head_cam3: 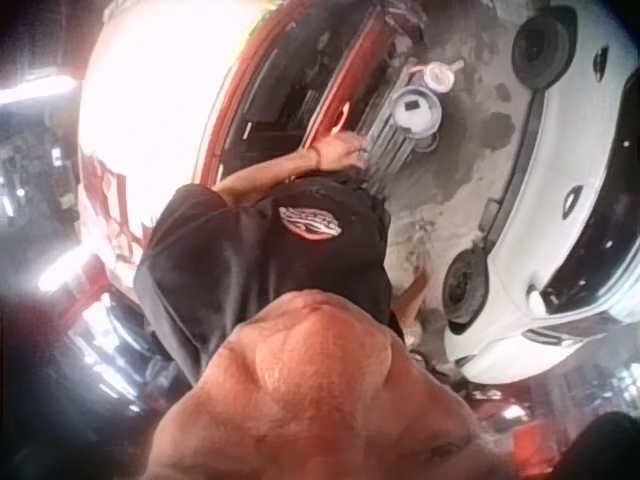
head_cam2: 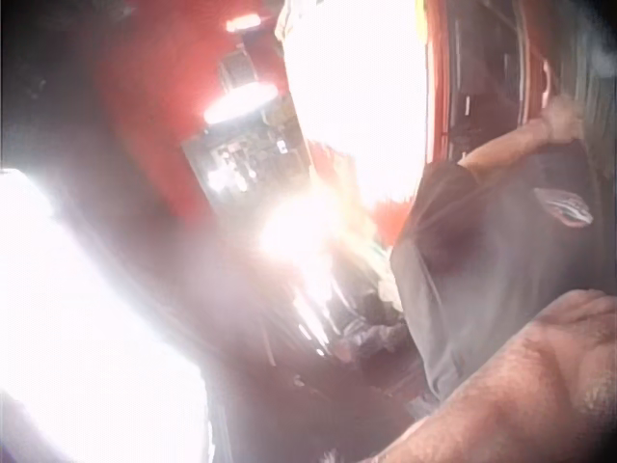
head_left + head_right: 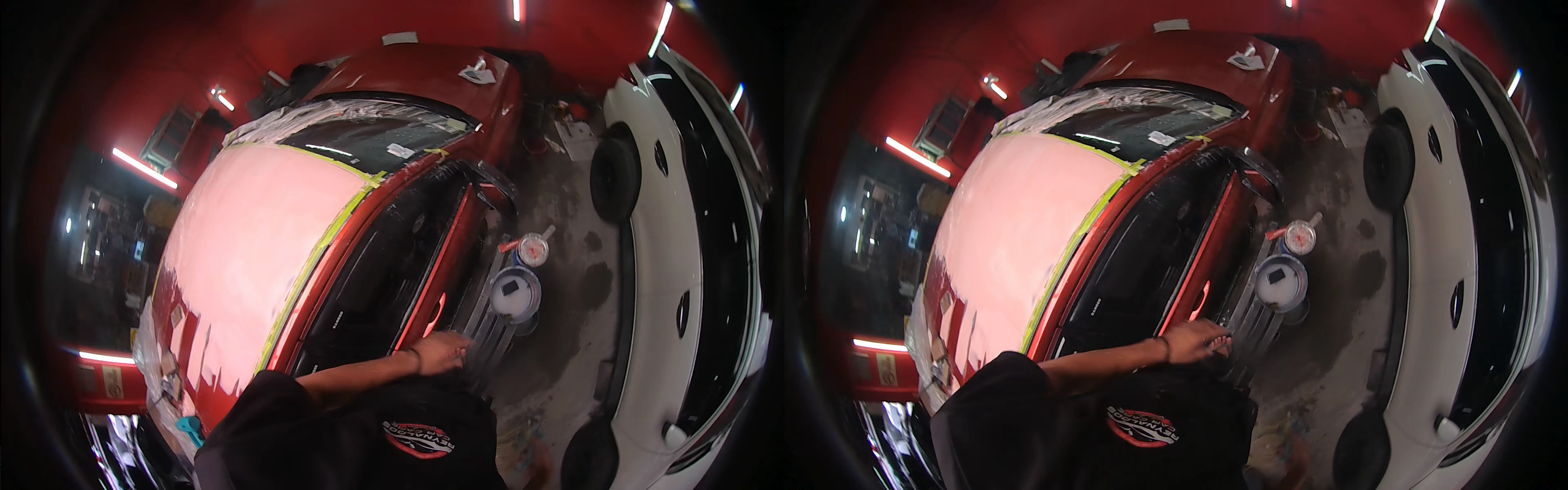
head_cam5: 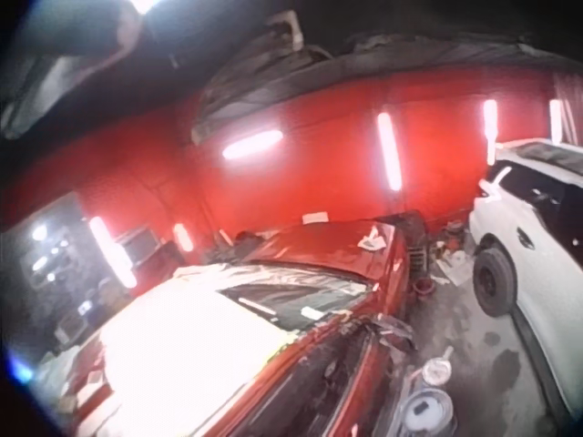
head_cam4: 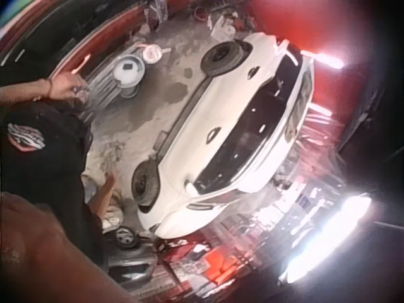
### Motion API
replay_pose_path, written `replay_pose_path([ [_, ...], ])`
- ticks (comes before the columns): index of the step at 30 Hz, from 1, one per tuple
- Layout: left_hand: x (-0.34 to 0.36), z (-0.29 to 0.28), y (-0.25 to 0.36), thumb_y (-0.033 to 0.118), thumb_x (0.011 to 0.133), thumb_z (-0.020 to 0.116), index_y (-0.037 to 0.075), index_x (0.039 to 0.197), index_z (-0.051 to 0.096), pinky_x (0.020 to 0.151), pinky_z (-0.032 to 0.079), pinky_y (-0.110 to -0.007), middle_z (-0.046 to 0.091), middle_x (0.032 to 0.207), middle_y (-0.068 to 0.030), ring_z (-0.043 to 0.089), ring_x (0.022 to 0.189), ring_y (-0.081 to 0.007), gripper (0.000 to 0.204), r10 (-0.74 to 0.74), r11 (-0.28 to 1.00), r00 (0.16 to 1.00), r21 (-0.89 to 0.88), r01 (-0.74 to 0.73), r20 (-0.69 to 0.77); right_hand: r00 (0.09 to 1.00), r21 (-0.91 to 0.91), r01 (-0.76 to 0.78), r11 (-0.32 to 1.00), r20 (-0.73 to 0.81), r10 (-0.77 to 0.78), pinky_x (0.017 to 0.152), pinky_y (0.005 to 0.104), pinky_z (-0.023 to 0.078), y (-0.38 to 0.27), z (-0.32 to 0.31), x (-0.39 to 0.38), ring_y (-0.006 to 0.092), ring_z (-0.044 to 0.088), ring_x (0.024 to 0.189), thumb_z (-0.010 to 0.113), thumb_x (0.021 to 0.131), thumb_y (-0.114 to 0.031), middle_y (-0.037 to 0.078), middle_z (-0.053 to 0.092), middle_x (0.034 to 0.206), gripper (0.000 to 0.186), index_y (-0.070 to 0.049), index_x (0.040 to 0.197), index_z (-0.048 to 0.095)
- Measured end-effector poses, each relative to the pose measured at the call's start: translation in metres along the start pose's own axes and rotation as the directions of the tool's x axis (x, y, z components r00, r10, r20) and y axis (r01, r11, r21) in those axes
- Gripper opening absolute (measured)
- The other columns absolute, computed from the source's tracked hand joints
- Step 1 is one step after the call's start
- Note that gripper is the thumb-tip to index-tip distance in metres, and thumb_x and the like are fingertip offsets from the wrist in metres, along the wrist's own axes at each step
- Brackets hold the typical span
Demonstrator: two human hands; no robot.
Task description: The person wipes the roof of a red car with a cloth, applies masking tape along the edges, uses a sanding block and a heat gun on the roof surface, and then wipes the rear window with soapy water from a bucket.
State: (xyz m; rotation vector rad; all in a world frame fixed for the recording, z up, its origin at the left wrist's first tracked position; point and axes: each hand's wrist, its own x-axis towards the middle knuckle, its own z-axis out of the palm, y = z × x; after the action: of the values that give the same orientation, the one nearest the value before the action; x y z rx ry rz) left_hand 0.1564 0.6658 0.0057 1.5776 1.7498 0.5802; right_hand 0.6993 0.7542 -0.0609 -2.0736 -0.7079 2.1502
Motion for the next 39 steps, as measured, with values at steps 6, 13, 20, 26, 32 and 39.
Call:
replay_pose_path([
  [6, 0.038, 0.116, 0.143, 0.022, 0.087, 0.079, 0.027, 0.167, 0.034, 0.123, 0.034, -0.061, 0.032, 0.171, -0.0177, 0.038, 0.155, -0.04, 0.092, 0.648, 0.67, 0.675, 0.156, -0.726, 0.353, 0.98, 0.19, 0.137, 0.972, 0.119, -0.161, 0.062, 0.0343, 0.053, -0.051, 0.099, -0.129, 0.02, 0.064, 0.078, 0.083, 0.085, -0.026, 0.007, 0.061, 0.103, 0.054, -0.01, 0.13, 0.056],
  [13, 0.048, 0.237, 0.233, 0.024, 0.081, 0.071, 0.018, 0.104, 0.067, 0.081, 0.053, -0.04, 0.07, 0.089, -0.0008, 0.073, 0.09, -0.0214, 0.025, 0.873, 0.31, 0.348, 0.161, -0.937, 0.342, 0.959, -0.248, 0.282, 0.927, 0.092, -0.268, 0.07, 0.0369, 0.055, 0.025, 0.051, -0.168, 0.018, 0.065, 0.085, 0.088, 0.077, -0.016, 0.004, 0.067, 0.096, 0.045, -0.006, 0.115, 0.065],
  [20, 0.004, 0.312, 0.349, 0.024, 0.083, 0.076, 0.014, 0.106, 0.083, 0.087, 0.061, -0.045, 0.081, 0.111, -0.0125, 0.078, 0.107, -0.0285, 0.027, 0.238, 0.413, 0.234, 0.12, -0.903, 0.943, 0.758, -0.712, 0.016, 0.702, -0.449, -0.473, 0.084, 0.0526, 0.058, 0.153, 0.024, -0.165, 0.0454, 0.074, 0.096, 0.078, 0.084, -0.022, 0.022, 0.078, 0.094, 0.031, -0.003, 0.109, 0.072],
  [26, -0.037, 0.393, 0.368, 0.024, 0.077, 0.08, 0.015, 0.112, 0.082, 0.091, 0.059, -0.048, 0.08, 0.113, -0.0136, 0.076, 0.111, -0.0319, 0.037, 0.061, 0.358, -0.017, -0.037, -0.933, 0.998, 0.452, -0.457, -0.081, 0.886, -0.809, -0.376, 0.078, 0.0572, 0.057, 0.201, 0.051, -0.224, 0.0473, 0.074, 0.087, 0.081, 0.085, -0.024, 0.026, 0.075, 0.088, 0.041, -0.001, 0.115, 0.065],
  [32, -0.082, 0.399, 0.358, 0.034, 0.088, 0.075, 0.022, 0.136, 0.065, 0.109, 0.044, -0.056, 0.059, 0.148, -0.0082, 0.053, 0.143, -0.0301, 0.05, 0.849, -0.035, -0.246, -0.416, -0.909, 0.467, 0.647, 0.531, 0.191, 0.826, -0.701, 0.301, 0.043, 0.0343, 0.041, 0.299, 0.045, -0.23, 0.0162, 0.054, 0.05, 0.071, 0.096, -0.027, 0.002, 0.059, 0.065, 0.02, -0.01, 0.103, 0.063],
  [39, -0.031, 0.337, 0.36, 0.034, 0.092, 0.067, 0.025, 0.144, 0.056, 0.099, 0.05, -0.054, 0.063, 0.129, -0.0073, 0.062, 0.124, -0.0271, 0.054, 0.965, -0.066, -0.191, -0.54, -0.839, 0.178, 0.977, 0.973, 0.135, 0.187, -0.099, -0.187, 0.039, 0.0245, 0.023, 0.208, 0.04, -0.283, 0.0072, 0.027, 0.042, 0.066, 0.095, -0.035, -0.007, 0.038, 0.059, 0.026, -0.014, 0.087, 0.053],
])
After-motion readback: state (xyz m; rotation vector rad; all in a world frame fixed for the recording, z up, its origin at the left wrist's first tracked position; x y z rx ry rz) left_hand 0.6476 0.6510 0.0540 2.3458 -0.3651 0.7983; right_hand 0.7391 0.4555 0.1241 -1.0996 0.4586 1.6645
